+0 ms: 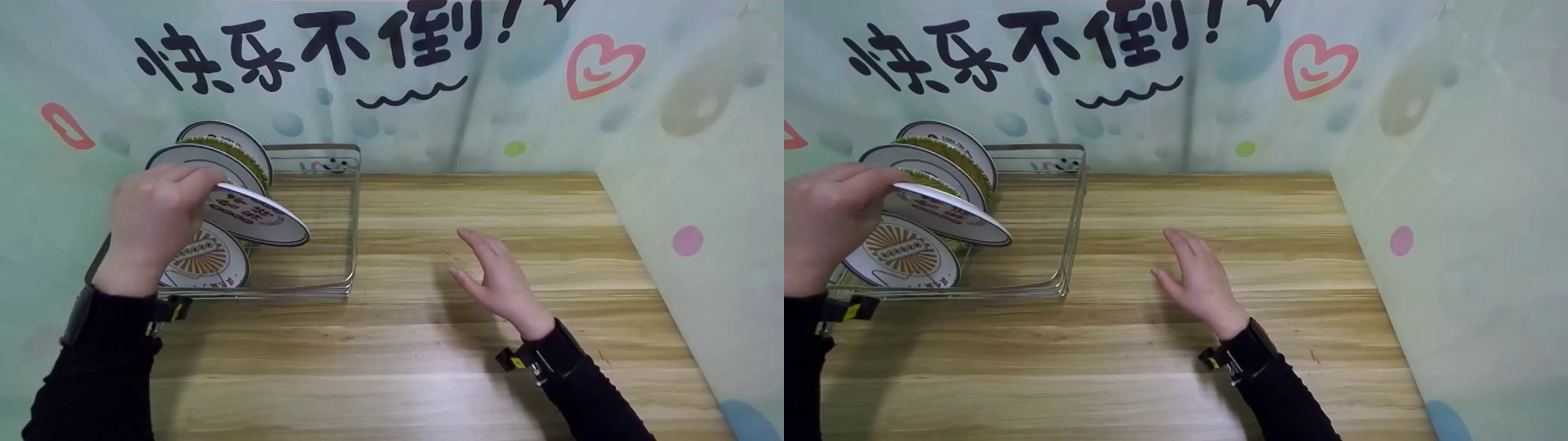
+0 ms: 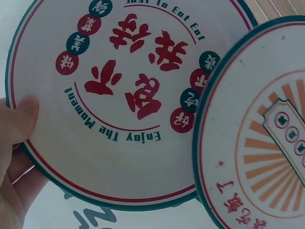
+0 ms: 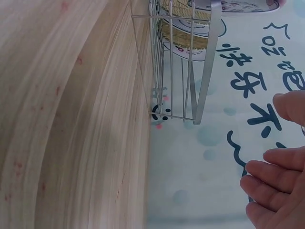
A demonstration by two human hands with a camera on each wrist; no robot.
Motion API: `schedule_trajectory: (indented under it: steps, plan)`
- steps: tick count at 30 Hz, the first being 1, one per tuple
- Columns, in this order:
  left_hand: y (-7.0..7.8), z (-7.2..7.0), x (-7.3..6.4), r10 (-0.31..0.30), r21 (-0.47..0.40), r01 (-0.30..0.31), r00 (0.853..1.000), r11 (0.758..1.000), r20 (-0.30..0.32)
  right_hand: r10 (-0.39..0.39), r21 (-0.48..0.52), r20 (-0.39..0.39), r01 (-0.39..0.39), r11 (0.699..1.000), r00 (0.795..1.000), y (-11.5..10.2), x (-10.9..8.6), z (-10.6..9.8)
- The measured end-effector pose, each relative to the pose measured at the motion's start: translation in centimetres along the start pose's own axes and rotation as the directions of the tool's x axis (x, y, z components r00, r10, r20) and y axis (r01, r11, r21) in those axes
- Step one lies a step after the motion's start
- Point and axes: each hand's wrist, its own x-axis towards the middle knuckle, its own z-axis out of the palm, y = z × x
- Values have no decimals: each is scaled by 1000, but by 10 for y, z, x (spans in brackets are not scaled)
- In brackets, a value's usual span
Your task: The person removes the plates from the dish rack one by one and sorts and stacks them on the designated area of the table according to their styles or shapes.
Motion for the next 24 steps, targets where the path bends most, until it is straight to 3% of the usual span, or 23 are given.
schedule_trajectory:
  steps: [15, 24]
  plan:
    - [29, 1, 18, -66, -99, 49, 982, 994, -178, -25, 16, 0, 25, 1000, 1000, 0, 0, 5]
    - [43, -2, 27, -139, -148, 112, 973, 983, -185, -44, 31, -32, 45, 999, 999, -3, 1, 8]
